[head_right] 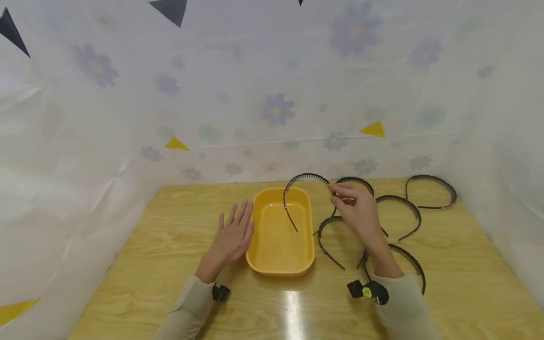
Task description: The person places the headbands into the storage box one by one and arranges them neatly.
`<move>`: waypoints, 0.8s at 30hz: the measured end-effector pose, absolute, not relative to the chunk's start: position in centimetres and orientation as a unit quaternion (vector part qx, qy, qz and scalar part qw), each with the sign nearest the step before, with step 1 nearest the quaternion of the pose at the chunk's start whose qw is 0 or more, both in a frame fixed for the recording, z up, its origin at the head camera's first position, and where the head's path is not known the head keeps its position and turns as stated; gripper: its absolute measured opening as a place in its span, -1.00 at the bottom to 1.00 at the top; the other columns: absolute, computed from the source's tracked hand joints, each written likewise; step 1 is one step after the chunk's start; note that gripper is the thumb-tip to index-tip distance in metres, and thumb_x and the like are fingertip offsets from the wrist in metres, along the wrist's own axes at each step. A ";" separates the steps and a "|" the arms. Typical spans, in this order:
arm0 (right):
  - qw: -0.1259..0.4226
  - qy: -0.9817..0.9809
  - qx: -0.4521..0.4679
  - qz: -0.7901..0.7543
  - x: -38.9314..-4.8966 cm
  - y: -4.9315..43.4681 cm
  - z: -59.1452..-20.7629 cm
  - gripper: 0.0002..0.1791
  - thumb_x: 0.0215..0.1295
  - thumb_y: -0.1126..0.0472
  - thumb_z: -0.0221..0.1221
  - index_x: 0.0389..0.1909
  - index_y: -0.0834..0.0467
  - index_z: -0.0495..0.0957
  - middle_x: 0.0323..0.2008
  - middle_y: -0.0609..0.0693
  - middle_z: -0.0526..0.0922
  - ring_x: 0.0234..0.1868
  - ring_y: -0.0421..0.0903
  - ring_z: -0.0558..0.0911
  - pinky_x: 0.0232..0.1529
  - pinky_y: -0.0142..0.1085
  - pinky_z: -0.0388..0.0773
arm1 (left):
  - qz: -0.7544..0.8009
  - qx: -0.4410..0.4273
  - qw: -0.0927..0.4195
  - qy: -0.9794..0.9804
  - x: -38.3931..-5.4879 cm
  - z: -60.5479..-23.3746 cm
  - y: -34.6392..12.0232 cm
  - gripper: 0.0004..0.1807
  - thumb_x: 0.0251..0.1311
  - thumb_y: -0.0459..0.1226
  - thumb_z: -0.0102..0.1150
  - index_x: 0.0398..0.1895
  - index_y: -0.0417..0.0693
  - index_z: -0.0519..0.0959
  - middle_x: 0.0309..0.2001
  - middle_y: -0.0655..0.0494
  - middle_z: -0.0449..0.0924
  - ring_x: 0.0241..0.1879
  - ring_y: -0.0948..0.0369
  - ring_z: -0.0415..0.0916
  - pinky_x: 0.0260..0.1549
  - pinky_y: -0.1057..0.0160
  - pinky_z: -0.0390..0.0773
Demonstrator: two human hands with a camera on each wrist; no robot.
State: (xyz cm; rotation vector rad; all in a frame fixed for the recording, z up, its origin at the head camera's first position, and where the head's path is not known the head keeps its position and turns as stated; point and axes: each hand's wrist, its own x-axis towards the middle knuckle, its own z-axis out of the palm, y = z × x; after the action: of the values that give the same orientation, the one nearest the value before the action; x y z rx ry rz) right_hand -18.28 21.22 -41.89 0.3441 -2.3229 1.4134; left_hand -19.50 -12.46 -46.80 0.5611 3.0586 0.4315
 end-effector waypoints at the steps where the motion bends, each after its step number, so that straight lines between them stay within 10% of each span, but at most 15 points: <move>1: 0.197 -0.833 0.125 0.502 -18.4 20.9 -42.1 -0.66 0.41 0.39 0.27 0.17 0.28 0.68 0.14 0.23 0.63 -0.12 -0.39 0.56 -0.10 -0.65 0.51 | 0.137 0.179 0.002 0.974 -19.5 -46.8 -12.5 -0.35 0.66 -0.02 -0.51 0.70 -0.01 -0.13 0.67 0.07 -0.28 0.63 -0.05 -0.39 0.47 -0.34 -0.29; 7: 0.183 -0.836 0.135 0.500 -18.9 19.9 -43.2 -0.66 0.40 0.37 0.29 0.16 0.28 0.68 0.18 0.28 0.61 -0.10 -0.26 0.64 -0.12 -0.60 0.56 | 0.147 0.179 0.011 0.973 -19.6 -46.8 -12.7 -0.34 0.66 0.01 -0.53 0.70 0.01 -0.16 0.67 0.09 -0.31 0.63 -0.04 -0.42 0.47 -0.33 -0.32; 15: 0.174 -0.853 0.137 0.473 -19.2 18.6 -44.3 -0.68 0.38 0.37 0.30 0.13 0.26 0.70 0.16 0.26 0.65 -0.11 0.09 0.72 0.04 0.19 0.60 | 0.135 0.172 0.015 0.976 -19.8 -47.1 -12.6 -0.34 0.65 0.03 -0.60 0.70 0.06 -0.21 0.67 0.09 -0.32 0.63 -0.01 -0.43 0.48 -0.31 -0.28; 24: 0.159 -0.856 0.156 0.466 -19.5 16.7 -45.6 -0.68 0.34 0.43 0.32 0.10 0.29 0.71 0.09 0.25 0.68 0.00 0.24 0.69 0.02 0.24 0.60 | 0.134 0.167 0.020 0.976 -19.5 -46.4 -12.6 -0.35 0.67 -0.01 -0.55 0.70 0.03 -0.18 0.67 0.09 -0.31 0.63 -0.02 -0.41 0.49 -0.28 -0.25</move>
State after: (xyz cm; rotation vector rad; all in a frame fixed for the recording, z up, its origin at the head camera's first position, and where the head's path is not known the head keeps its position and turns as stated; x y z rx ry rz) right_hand -19.54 16.71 -45.56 0.4470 -2.4483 1.3310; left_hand -19.52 -12.60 -46.39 0.5194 3.0286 0.4161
